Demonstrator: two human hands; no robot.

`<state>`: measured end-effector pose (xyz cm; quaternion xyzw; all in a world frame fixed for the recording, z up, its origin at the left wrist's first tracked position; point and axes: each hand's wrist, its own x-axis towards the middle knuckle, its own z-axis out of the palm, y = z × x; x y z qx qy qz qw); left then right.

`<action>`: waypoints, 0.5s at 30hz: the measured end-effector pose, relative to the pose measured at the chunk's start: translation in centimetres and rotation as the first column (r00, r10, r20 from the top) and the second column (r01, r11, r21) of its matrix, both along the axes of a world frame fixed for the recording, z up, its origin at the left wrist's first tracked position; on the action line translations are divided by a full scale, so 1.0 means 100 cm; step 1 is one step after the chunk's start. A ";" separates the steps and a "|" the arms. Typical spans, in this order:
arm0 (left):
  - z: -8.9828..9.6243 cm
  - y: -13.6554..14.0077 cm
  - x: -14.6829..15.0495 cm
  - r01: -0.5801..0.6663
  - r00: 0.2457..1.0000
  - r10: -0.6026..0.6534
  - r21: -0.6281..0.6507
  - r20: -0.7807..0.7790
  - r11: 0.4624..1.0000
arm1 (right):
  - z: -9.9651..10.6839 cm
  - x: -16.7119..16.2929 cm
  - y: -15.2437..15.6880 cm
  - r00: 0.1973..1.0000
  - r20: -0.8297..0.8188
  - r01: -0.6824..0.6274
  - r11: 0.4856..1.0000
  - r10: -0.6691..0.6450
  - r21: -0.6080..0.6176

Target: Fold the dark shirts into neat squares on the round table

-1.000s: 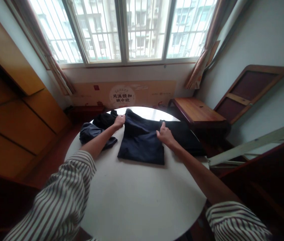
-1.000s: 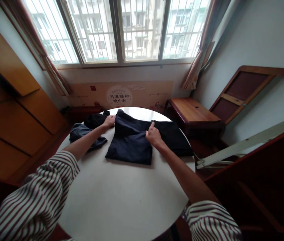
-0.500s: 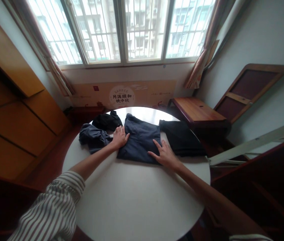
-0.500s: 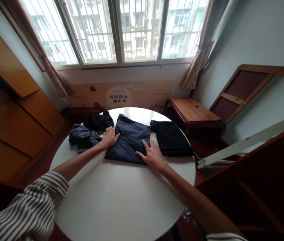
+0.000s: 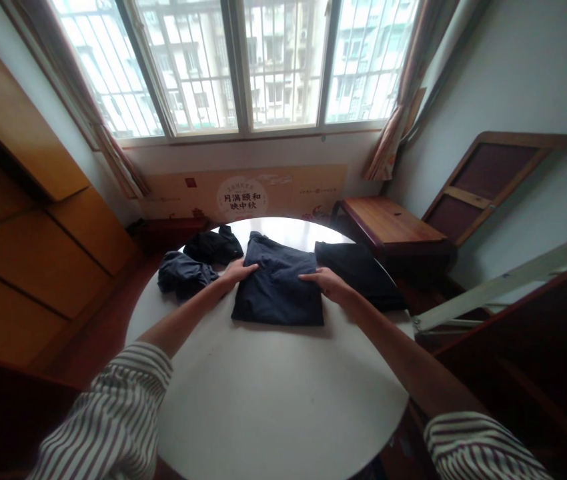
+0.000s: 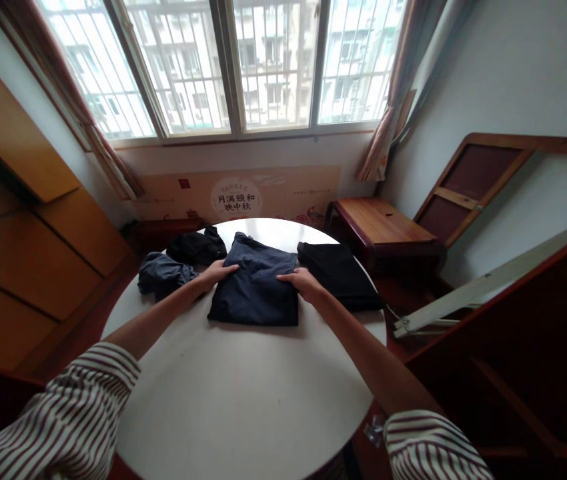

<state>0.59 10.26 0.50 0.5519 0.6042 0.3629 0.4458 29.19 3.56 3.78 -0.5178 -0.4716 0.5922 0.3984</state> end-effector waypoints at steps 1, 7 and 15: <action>0.000 -0.002 0.000 -0.011 1.000 0.011 0.010 0.017 1.000 | 0.001 -0.001 0.000 1.000 -0.018 -0.006 1.000 0.006 0.008; 0.014 -0.020 -0.005 -0.022 0.968 -0.025 0.185 0.248 0.983 | 0.010 0.004 -0.006 0.995 -0.093 -0.016 0.995 0.025 0.095; 0.093 -0.118 -0.033 0.342 0.939 -0.330 0.369 -0.098 0.864 | 0.043 0.027 -0.067 0.999 0.047 -0.016 0.892 -0.006 0.452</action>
